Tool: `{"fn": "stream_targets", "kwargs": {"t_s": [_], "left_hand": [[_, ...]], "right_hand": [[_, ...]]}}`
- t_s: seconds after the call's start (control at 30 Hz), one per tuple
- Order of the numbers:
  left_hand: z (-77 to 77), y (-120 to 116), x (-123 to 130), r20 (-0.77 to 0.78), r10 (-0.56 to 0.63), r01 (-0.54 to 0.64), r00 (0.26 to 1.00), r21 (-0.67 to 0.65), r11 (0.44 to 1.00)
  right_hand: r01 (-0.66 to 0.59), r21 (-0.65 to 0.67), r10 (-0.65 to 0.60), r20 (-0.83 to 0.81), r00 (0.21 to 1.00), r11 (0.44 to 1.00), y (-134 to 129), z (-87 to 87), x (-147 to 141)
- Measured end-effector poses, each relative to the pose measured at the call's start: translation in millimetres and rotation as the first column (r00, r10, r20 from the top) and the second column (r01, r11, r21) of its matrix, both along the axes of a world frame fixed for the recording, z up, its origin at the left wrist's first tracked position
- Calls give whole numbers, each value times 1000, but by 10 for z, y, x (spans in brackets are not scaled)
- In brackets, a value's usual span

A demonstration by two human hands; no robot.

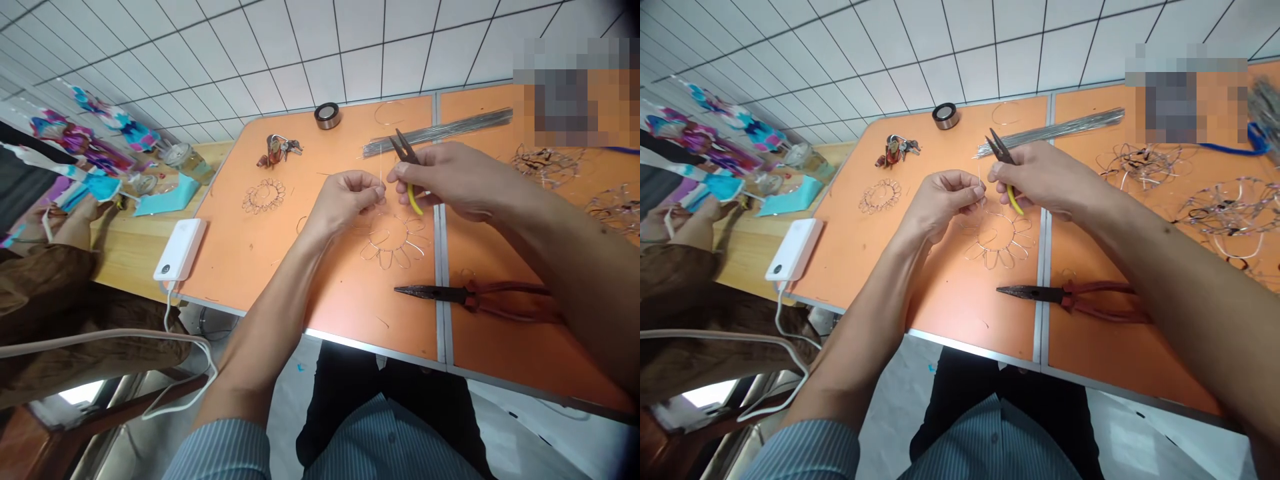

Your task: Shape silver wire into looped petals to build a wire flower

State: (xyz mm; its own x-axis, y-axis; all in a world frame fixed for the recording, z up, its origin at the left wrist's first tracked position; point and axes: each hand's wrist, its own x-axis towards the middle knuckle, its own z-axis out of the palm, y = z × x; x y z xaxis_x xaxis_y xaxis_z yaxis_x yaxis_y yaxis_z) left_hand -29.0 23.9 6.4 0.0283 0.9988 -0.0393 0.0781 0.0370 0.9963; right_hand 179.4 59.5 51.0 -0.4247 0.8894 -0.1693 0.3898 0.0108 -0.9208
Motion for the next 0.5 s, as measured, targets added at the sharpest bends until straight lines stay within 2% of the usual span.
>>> {"fn": "stream_targets", "kwargs": {"t_s": [0.07, 0.17, 0.33, 0.43, 0.5], "left_hand": [[32, 0, -17, 71, 30, -26, 997, -52, 998], [44, 6, -42, 134, 68, -52, 989, -120, 991], [9, 12, -68, 189, 55, -26, 981, -150, 988], [5, 5, -71, 205, 40, -8, 978, -155, 988], [8, 3, -71, 203, 39, -7, 978, -158, 987]], "right_hand": [[-56, -7, 57, 122, 991, 998, -39, 25, 83], [-209, 49, 181, 335, 925, 977, -139, 20, 204], [-372, 210, 155, 650, 744, 904, -264, -63, 273], [-455, 261, 153, 706, 691, 852, -268, -109, 265], [-478, 269, 147, 730, 667, 836, -260, -135, 265]]}}
